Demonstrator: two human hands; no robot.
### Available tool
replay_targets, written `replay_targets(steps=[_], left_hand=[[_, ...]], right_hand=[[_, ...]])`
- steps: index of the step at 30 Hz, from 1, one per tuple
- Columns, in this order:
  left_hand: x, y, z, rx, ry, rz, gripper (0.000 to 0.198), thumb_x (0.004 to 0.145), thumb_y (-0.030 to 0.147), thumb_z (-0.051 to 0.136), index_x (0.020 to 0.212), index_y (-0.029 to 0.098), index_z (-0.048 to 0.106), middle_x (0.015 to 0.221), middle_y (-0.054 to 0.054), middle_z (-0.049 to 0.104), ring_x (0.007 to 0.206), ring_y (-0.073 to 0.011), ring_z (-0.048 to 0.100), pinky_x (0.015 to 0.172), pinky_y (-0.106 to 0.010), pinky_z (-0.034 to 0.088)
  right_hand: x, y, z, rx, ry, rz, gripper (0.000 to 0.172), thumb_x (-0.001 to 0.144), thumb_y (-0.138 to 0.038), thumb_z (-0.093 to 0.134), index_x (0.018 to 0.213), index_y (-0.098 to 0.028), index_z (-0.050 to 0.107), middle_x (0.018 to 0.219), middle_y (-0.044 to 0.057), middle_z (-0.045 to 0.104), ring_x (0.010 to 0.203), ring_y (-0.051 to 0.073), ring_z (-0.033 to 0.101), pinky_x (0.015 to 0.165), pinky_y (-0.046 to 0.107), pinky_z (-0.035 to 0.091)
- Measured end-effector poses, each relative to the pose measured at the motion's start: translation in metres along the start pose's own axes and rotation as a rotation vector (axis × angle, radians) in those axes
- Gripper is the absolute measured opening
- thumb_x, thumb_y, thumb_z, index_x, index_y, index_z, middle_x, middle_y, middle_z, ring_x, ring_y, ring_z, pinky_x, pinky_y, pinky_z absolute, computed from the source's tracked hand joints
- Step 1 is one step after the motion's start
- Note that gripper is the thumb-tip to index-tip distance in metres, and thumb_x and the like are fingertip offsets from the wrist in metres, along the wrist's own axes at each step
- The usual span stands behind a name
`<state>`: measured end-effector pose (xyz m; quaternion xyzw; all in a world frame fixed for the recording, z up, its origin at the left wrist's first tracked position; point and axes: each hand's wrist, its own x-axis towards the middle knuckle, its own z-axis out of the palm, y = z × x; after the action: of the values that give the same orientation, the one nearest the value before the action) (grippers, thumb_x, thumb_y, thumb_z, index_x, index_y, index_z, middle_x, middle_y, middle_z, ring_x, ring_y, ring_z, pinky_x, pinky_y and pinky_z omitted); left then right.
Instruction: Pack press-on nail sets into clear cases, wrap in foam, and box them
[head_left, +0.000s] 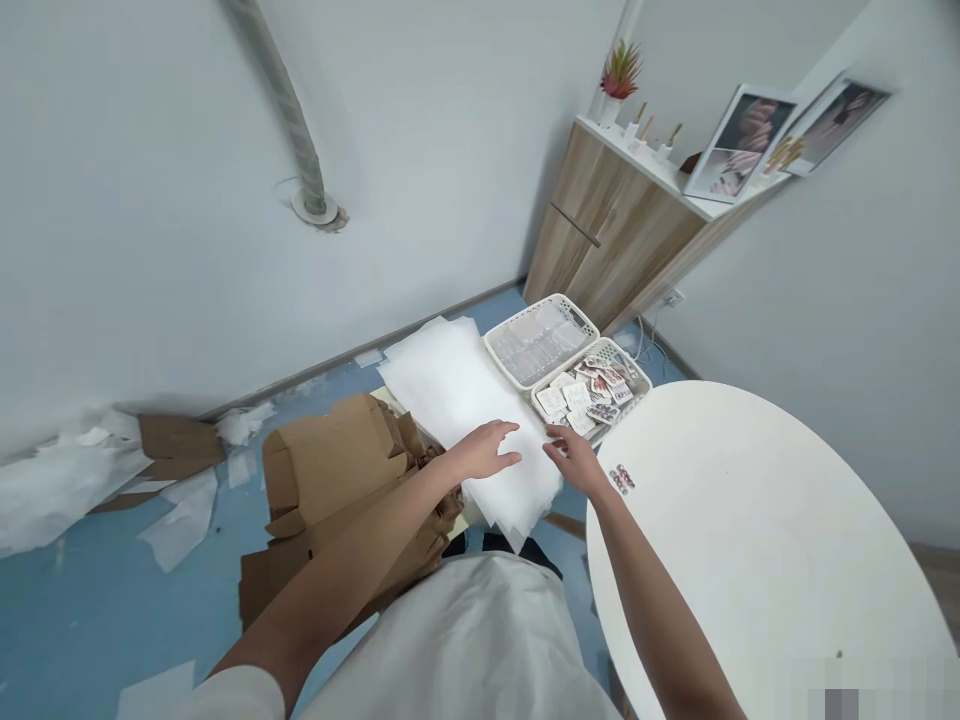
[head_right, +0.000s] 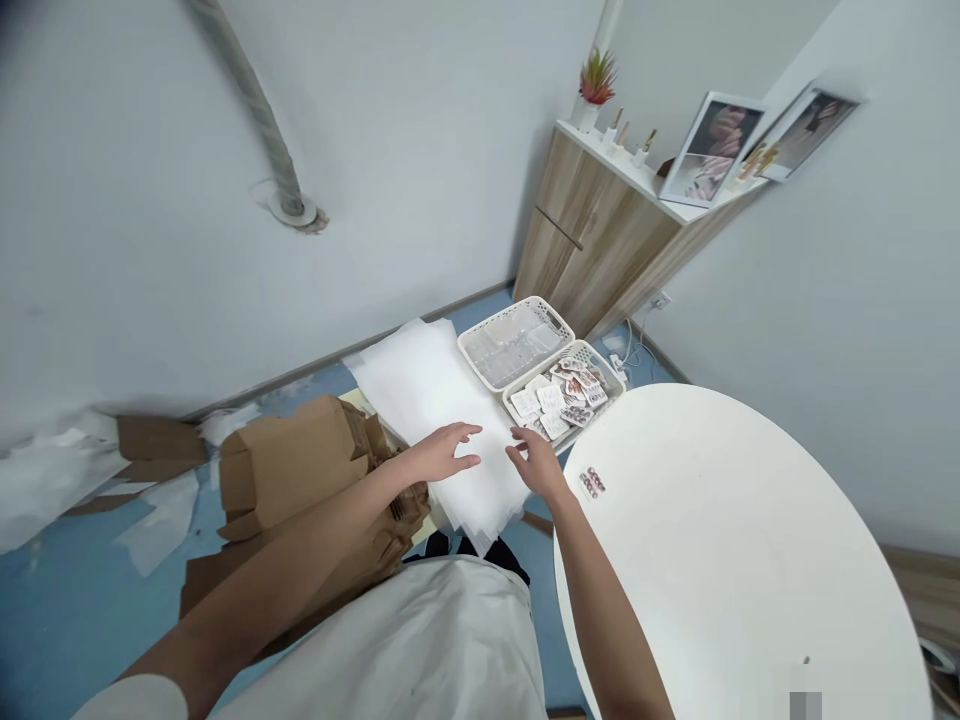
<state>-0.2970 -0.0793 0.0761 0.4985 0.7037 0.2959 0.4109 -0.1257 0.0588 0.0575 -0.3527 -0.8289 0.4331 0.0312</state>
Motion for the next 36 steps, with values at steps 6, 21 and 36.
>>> replay_targets(steps=[6, 21, 36], left_hand=[[0.093, -0.009, -0.026, -0.236, 0.240, -0.179, 0.053, 0.073, 0.043, 0.056, 0.119, 0.020, 0.046, 0.127, -0.012, 0.043, 0.107, -0.0236, 0.050, 0.083, -0.032, 0.044], [0.227, -0.055, -0.047, -0.174, 0.464, -0.313, 0.052, 0.081, 0.033, 0.047, 0.130, 0.019, 0.033, 0.140, -0.008, 0.028, 0.130, -0.0215, 0.022, 0.106, -0.037, 0.021], [0.225, -0.054, -0.040, -0.277, 0.559, -0.403, 0.048, 0.071, 0.020, 0.050, 0.118, 0.019, 0.044, 0.121, -0.009, 0.045, 0.111, -0.0203, 0.045, 0.094, -0.035, 0.035]], right_hand=[[0.105, 0.004, -0.017, 0.174, 0.094, 0.009, 0.040, 0.074, -0.036, 0.054, 0.110, -0.020, 0.054, 0.115, 0.009, 0.054, 0.097, 0.020, 0.055, 0.082, 0.036, 0.045], [0.229, 0.002, 0.022, 0.666, 0.173, 0.235, 0.060, 0.072, -0.039, 0.054, 0.126, -0.021, 0.037, 0.140, 0.009, 0.023, 0.121, 0.023, 0.036, 0.094, 0.038, 0.039], [0.221, 0.008, 0.024, 0.642, 0.154, 0.232, 0.062, 0.070, -0.038, 0.056, 0.127, -0.019, 0.039, 0.137, 0.008, 0.030, 0.124, 0.025, 0.031, 0.098, 0.041, 0.034]])
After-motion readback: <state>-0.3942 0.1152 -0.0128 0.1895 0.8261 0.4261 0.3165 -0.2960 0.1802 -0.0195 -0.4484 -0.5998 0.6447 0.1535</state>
